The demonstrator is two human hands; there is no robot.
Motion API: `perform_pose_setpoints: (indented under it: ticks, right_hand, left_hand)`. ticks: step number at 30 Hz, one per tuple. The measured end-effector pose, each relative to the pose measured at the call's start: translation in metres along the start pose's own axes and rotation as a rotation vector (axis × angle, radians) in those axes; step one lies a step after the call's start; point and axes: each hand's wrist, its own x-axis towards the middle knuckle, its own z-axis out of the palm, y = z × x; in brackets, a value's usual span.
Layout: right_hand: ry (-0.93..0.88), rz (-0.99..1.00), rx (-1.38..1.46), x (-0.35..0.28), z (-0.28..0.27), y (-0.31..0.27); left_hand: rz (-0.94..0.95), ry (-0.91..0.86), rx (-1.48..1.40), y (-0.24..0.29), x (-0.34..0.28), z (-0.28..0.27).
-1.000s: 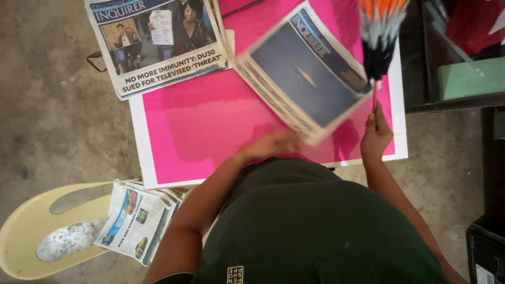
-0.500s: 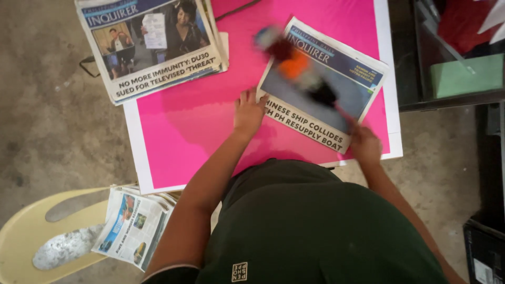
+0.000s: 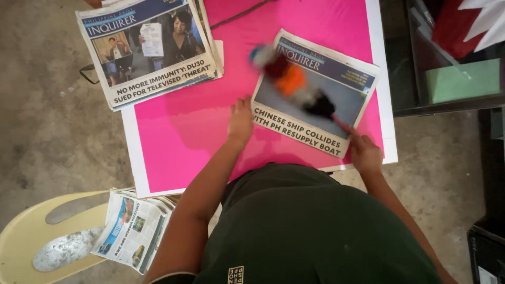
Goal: Dusting off individual pages of old newspapers using a colorful feather duster on a table.
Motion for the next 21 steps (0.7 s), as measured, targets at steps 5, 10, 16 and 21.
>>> perform_pose_setpoints:
  ticks: [5,10,16,21]
  right_hand:
    - [0.11,0.194,0.139,0.025,0.001,0.005]
    - [0.064,0.222,0.267,0.035,-0.01,0.01]
    - [0.198,-0.207,0.551,0.041,0.032,0.031]
    - [0.017,0.014,0.666,0.067,0.049,-0.035]
  left_hand:
    - [-0.373,-0.348,-0.844,0.022,-0.005,-0.06]
    - [-0.232,-0.197,-1.065,0.059,-0.033,-0.041]
    - [-0.482,-0.025,-1.288,0.068,-0.074,-0.07]
    - [-0.63,0.261,-1.507,0.066,-0.152,-0.129]
